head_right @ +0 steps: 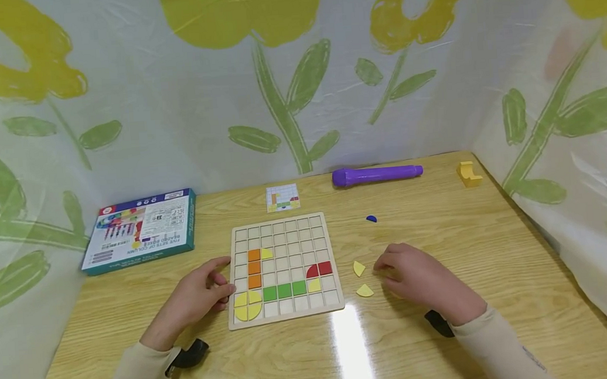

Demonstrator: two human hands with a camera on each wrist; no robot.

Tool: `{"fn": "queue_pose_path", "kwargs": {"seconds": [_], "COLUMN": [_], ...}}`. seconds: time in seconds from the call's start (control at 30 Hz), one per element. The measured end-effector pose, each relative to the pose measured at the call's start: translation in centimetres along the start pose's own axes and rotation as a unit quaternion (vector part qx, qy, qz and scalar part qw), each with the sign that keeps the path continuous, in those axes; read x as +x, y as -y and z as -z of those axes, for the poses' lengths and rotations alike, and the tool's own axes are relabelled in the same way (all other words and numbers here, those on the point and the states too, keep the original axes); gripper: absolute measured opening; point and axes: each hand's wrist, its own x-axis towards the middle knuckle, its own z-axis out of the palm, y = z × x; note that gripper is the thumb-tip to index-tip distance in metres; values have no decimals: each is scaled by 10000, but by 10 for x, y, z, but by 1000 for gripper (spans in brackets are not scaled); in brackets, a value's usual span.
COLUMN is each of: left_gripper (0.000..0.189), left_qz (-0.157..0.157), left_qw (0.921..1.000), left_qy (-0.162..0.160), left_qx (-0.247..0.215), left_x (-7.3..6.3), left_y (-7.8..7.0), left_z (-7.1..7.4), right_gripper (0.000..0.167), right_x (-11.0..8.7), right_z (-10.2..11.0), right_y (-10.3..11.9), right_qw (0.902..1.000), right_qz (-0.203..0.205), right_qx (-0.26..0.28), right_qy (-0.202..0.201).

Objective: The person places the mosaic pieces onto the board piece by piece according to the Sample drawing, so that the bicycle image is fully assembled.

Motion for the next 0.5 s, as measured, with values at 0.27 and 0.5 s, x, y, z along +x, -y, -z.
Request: {"fn": "queue_pose_path", "kwargs": {"seconds": [0.27, 0.5], "left_gripper": [64, 64], "left_qz": [-21, -28], "left_qw": [10000, 10000], "left_qy": [-12, -23], "left_qx": [63, 77], "left_x": [1, 1], "left_y": [0, 0], "left_z": [0, 0], "right_gripper": [19, 19], "right_x": [-17, -27], "right_z": [2, 2], "right_y": [-9, -12], "right_qw": [9999, 9998], "right_qz": [-146, -189], "right_qx": [-55, -50], "right_qy": [-45, -80]}}
